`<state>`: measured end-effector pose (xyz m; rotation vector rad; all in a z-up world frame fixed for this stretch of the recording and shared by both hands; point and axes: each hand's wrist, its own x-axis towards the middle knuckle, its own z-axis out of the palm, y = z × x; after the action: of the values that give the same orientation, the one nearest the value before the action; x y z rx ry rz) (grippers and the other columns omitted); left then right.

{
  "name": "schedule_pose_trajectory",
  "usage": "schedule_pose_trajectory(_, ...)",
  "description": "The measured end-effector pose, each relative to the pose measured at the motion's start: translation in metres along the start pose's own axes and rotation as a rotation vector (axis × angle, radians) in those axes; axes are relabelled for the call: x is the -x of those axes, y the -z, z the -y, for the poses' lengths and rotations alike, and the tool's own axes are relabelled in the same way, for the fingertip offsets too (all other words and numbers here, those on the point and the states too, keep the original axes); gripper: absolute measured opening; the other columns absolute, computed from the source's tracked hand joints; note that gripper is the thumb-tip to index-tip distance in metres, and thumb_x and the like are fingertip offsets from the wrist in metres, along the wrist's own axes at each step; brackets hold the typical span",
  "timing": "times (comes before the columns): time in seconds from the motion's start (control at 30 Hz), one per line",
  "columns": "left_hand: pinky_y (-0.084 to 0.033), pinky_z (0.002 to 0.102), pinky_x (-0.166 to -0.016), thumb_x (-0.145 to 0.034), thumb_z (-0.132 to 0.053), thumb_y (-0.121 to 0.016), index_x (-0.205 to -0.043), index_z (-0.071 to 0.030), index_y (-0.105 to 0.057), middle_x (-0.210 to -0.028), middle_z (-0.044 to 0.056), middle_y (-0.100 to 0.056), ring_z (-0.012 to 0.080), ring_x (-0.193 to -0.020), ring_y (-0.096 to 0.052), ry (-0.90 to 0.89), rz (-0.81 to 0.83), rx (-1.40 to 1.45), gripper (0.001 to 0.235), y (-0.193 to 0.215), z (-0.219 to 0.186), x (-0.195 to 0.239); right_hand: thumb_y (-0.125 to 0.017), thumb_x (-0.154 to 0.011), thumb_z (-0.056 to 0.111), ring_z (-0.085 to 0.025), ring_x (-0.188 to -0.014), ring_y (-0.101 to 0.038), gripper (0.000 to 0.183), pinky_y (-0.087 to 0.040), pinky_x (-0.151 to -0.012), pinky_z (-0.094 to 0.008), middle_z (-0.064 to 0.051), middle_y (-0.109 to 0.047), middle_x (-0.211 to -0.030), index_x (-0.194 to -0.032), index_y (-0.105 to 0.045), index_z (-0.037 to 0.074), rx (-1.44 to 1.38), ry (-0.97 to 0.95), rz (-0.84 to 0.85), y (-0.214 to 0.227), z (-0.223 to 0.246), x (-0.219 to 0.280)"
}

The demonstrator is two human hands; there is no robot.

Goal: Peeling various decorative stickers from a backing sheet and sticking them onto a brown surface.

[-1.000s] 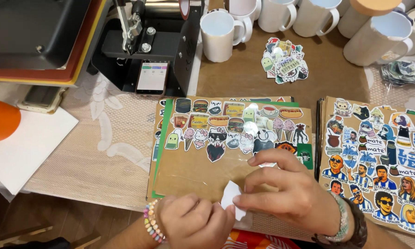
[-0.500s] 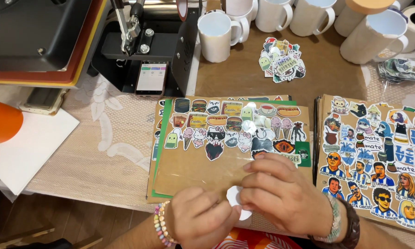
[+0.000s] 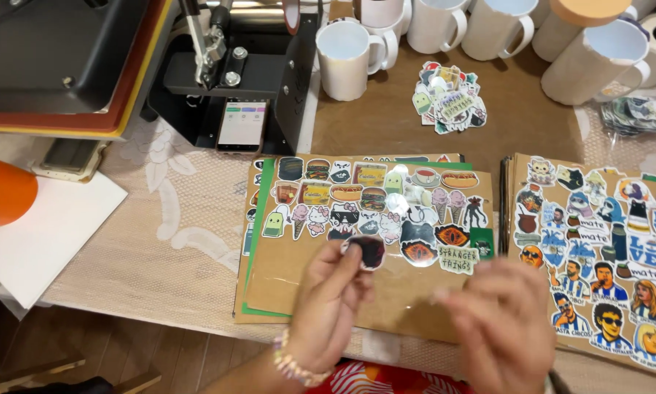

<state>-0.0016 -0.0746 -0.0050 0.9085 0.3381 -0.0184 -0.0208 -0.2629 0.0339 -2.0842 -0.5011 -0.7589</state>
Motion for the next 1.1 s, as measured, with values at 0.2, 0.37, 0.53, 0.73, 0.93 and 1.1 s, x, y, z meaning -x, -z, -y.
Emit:
schedule_pose_trajectory(0.2, -0.058, 0.037, -0.084, -0.098, -0.03, -0.06, -0.104, -0.008, -0.058, -0.086, 0.012, -0.065, 0.0241, -0.083, -0.068, 0.369, 0.042, 0.33, 0.023, -0.033, 0.004, 0.005, -0.049, -0.096, 0.057, -0.02, -0.097, -0.051, 0.042, -0.049, -0.089, -0.04, 0.006, -0.064, -0.093, -0.105, -0.077, 0.026, 0.371, 0.417, 0.073, -0.018, 0.005, 0.017)
schedule_pose_trajectory(0.37, -0.055, 0.039, -0.096, -0.1, -0.031, -0.054, -0.1, -0.002, -0.061, -0.099, 0.021, -0.072, 0.029, -0.097, -0.07, 0.368, 0.038, 0.27, 0.03, -0.042, -0.003, 0.005, -0.048, -0.101, 0.051, -0.024, -0.105, -0.054, 0.05, -0.045, -0.099, -0.045, -0.004, -0.064, -0.105, -0.121, -0.07, 0.012, 0.392, 0.419, 0.245, -0.034, -0.001, 0.018)
schedule_pose_trajectory(0.53, -0.06, 0.042, -0.089, -0.1, -0.029, -0.056, -0.099, -0.01, -0.055, -0.101, 0.024, -0.072, 0.0347, -0.103, -0.072, 0.363, 0.086, 0.348, 0.019, -0.024, 0.012, -0.006, -0.038, -0.103, 0.043, -0.025, -0.104, -0.054, 0.047, -0.044, -0.099, -0.042, -0.003, -0.067, -0.095, -0.11, -0.072, 0.012, -0.243, -0.082, 0.201, -0.02, -0.015, 0.015)
schedule_pose_trajectory(0.73, -0.046, 0.028, -0.05, -0.096, -0.021, -0.066, -0.094, 0.001, -0.066, -0.053, 0.01, -0.059, 0.0163, -0.048, -0.057, 0.08, 0.238, -0.149, 0.022, -0.009, 0.021, -0.004, -0.08, -0.074, 0.023, -0.015, -0.096, -0.068, 0.05, -0.054, -0.088, -0.028, -0.005, -0.071, -0.105, -0.12, -0.067, 0.008, -0.255, -0.514, 0.23, -0.012, -0.004, -0.022)
schedule_pose_trajectory(0.93, -0.03, 0.023, -0.037, -0.093, -0.018, -0.071, -0.093, 0.002, -0.07, -0.049, 0.001, -0.045, 0.0079, -0.038, -0.037, 0.059, 0.249, -0.22, 0.02, 0.005, 0.017, -0.006, -0.079, -0.082, 0.014, -0.012, -0.082, -0.072, 0.016, -0.057, -0.078, -0.026, -0.003, -0.079, -0.091, -0.097, -0.076, 0.009, -0.26, -0.617, 0.251, -0.017, -0.043, -0.091)
schedule_pose_trajectory(1.1, -0.017, 0.023, -0.04, -0.097, -0.015, -0.066, -0.088, 0.003, -0.072, -0.049, -0.004, -0.036, 0.0052, -0.042, -0.024, 0.092, 0.308, -0.144, 0.021, 0.035, 0.007, -0.002, -0.073, -0.095, 0.011, -0.007, -0.083, -0.064, 0.015, -0.053, -0.073, -0.02, 0.0, -0.074, -0.099, -0.109, -0.07, 0.012, -0.134, -0.789, 0.159, -0.038, -0.144, -0.164)
